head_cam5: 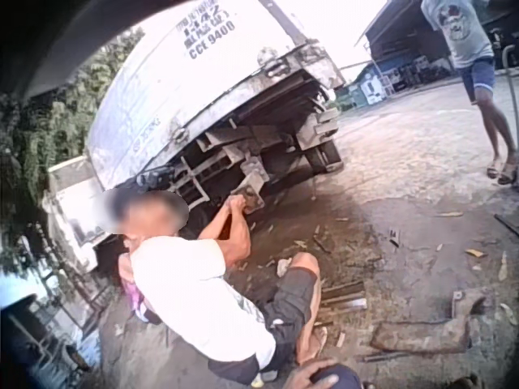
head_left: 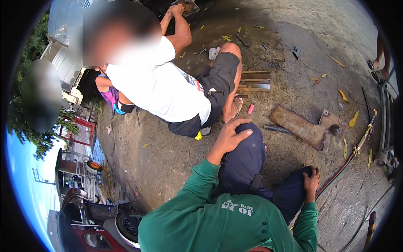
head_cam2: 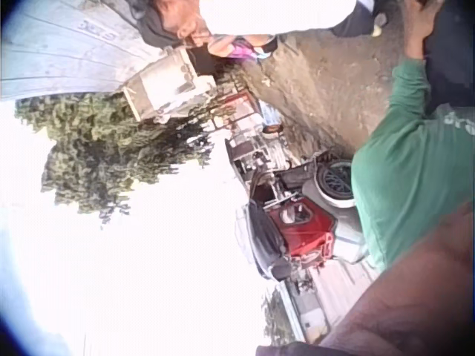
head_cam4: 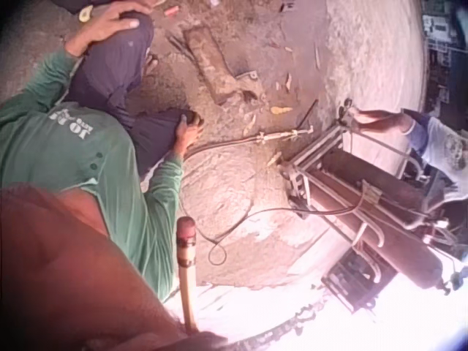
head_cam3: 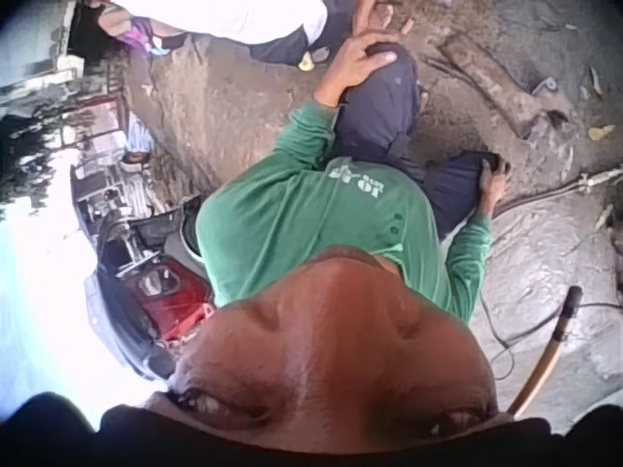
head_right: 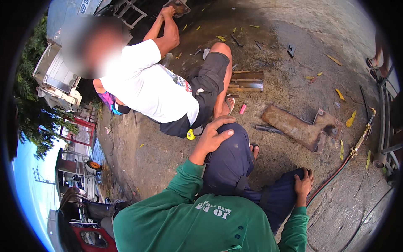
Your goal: The person uses a blowtorch to heat and cut a metal plate on the ground. They ignite the torch, apply the flame to specific points on the metal, and then use a hammer to separate the heated sections.
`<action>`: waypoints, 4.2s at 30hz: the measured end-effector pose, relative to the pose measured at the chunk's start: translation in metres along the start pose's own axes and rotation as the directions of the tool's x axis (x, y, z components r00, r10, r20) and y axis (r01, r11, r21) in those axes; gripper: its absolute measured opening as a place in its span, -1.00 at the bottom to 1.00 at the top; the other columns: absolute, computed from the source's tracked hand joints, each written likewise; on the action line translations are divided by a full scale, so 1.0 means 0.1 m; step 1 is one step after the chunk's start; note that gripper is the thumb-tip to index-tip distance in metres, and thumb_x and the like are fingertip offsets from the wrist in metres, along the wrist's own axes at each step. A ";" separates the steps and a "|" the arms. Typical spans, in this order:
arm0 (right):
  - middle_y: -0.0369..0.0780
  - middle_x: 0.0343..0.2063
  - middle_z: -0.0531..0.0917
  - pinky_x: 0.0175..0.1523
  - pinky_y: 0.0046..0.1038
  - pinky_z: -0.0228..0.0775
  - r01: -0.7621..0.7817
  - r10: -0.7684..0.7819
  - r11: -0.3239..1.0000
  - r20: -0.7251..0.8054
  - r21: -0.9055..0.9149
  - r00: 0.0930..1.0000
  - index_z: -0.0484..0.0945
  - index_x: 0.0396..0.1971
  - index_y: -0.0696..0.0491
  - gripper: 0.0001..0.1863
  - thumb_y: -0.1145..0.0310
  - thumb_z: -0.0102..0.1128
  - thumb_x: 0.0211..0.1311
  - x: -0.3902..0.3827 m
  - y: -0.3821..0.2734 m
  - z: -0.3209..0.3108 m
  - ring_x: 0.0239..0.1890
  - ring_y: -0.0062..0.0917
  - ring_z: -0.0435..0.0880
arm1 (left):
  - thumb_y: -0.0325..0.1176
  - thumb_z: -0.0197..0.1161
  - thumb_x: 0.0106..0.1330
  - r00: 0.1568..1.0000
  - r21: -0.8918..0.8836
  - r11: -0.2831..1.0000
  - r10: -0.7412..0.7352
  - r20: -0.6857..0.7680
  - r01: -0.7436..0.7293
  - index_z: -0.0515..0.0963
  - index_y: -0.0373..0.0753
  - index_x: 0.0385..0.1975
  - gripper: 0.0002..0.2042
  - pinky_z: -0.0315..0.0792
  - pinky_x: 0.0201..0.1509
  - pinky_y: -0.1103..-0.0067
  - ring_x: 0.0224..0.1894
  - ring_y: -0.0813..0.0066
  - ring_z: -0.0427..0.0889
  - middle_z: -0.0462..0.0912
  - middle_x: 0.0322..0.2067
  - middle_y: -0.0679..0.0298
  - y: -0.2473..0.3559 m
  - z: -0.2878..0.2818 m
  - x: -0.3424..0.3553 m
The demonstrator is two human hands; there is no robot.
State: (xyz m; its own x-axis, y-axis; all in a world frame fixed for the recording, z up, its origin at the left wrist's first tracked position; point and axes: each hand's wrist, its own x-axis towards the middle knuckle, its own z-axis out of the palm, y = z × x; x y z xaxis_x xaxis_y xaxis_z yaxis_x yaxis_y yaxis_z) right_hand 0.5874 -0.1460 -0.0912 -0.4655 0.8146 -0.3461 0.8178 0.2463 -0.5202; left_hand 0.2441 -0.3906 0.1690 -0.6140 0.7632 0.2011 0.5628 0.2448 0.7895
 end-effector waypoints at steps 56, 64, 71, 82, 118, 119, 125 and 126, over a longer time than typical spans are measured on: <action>-0.12 0.36 0.42 0.42 -0.02 0.22 -0.143 0.148 0.980 -0.026 0.140 0.989 0.56 0.20 -0.13 -0.42 0.14 0.40 0.13 0.13 0.01 -0.38 0.43 -0.09 0.31 | -0.41 0.36 0.27 0.673 0.028 0.773 0.532 0.514 -0.633 0.58 -0.26 -0.21 -0.84 0.56 -0.22 0.26 -0.20 0.09 0.65 0.58 -0.20 0.14 -1.30 2.98 2.65; -0.14 0.37 0.40 0.43 0.00 0.19 -0.151 0.156 0.977 -0.026 0.152 0.987 0.57 0.19 -0.14 -0.42 0.14 0.41 0.12 0.09 0.04 -0.39 0.46 -0.10 0.27 | -0.30 0.45 0.22 0.802 0.181 0.943 0.125 0.584 -0.279 0.53 -0.40 -0.33 -0.71 0.44 -0.28 0.23 -0.40 0.05 0.62 0.56 -0.49 -0.06 -1.01 3.13 3.99; -0.11 0.31 0.47 0.45 -0.04 0.17 -0.121 0.132 0.984 -0.084 0.129 0.988 0.60 0.14 -0.02 -0.46 0.08 0.40 0.19 0.05 0.01 -0.37 0.43 -0.12 0.32 | -0.51 0.32 0.39 0.770 -0.309 0.819 -0.229 0.596 0.483 0.54 -0.41 -0.12 -0.83 0.56 -0.11 0.50 -0.20 0.47 0.67 0.70 -0.21 0.15 -1.89 3.20 3.16; -0.19 -0.26 0.71 -0.04 -0.40 0.50 -0.372 0.303 0.541 0.238 0.754 0.923 0.64 -0.02 0.23 -0.58 0.20 0.39 0.32 0.91 -0.49 -0.06 -0.25 -0.51 0.66 | -0.51 0.20 0.44 0.693 -0.623 0.311 -0.234 0.682 0.718 0.51 -0.35 0.13 -0.70 0.56 0.20 0.34 0.07 0.29 0.67 0.67 0.03 0.17 -2.14 3.59 2.14; -0.24 -0.40 0.71 -0.40 -0.53 0.45 -0.228 0.770 0.362 -0.153 0.904 0.619 0.67 -0.22 0.23 -0.73 0.46 0.52 0.12 0.99 1.93 -0.50 -0.48 -0.56 0.63 | -0.27 0.02 0.63 0.220 -0.209 0.094 -0.143 0.965 0.974 0.45 -0.37 -0.02 -0.75 0.70 0.05 0.32 0.04 0.14 0.73 0.65 -0.06 0.02 -1.65 4.52 1.04; -0.23 -0.38 0.72 -0.35 -0.52 0.45 -0.239 0.779 0.371 -0.161 0.897 0.606 0.68 -0.21 0.24 -0.72 0.46 0.53 0.10 1.01 1.90 -0.56 -0.43 -0.56 0.64 | -0.27 0.01 0.64 0.236 -0.223 0.104 -0.134 0.963 0.969 0.46 -0.38 -0.03 -0.74 0.70 0.05 0.33 0.03 0.14 0.73 0.66 -0.07 0.01 -1.63 4.56 1.04; -0.21 -0.29 0.74 -0.11 -0.48 0.50 -0.220 0.743 0.457 -0.234 0.862 0.627 0.67 -0.12 0.27 -0.63 0.47 0.53 0.07 1.22 1.99 -0.57 -0.26 -0.52 0.66 | -0.26 -0.01 0.65 0.336 -0.321 0.117 -0.147 0.930 0.940 0.47 -0.41 -0.06 -0.72 0.71 0.04 0.36 0.00 0.14 0.74 0.66 -0.10 0.00 -1.62 4.63 1.00; -0.20 -0.28 0.74 -0.09 -0.48 0.51 -0.198 0.736 0.465 -0.253 0.863 0.629 0.67 -0.11 0.28 -0.62 0.47 0.53 0.07 1.24 1.98 -0.57 -0.25 -0.51 0.67 | -0.26 0.00 0.65 0.364 -0.350 0.113 -0.140 0.921 0.930 0.47 -0.41 -0.06 -0.72 0.71 0.03 0.36 -0.01 0.14 0.74 0.66 -0.10 0.00 -1.60 4.61 1.01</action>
State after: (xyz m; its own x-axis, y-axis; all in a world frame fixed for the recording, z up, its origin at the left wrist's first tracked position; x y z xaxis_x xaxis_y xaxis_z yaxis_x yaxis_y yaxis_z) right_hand 0.7109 0.0335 -0.1927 0.3945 0.8259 -0.4028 0.1804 -0.4994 -0.8474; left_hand 0.3467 -0.0770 -0.2045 0.2072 0.7940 -0.5716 -0.7011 0.5280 0.4792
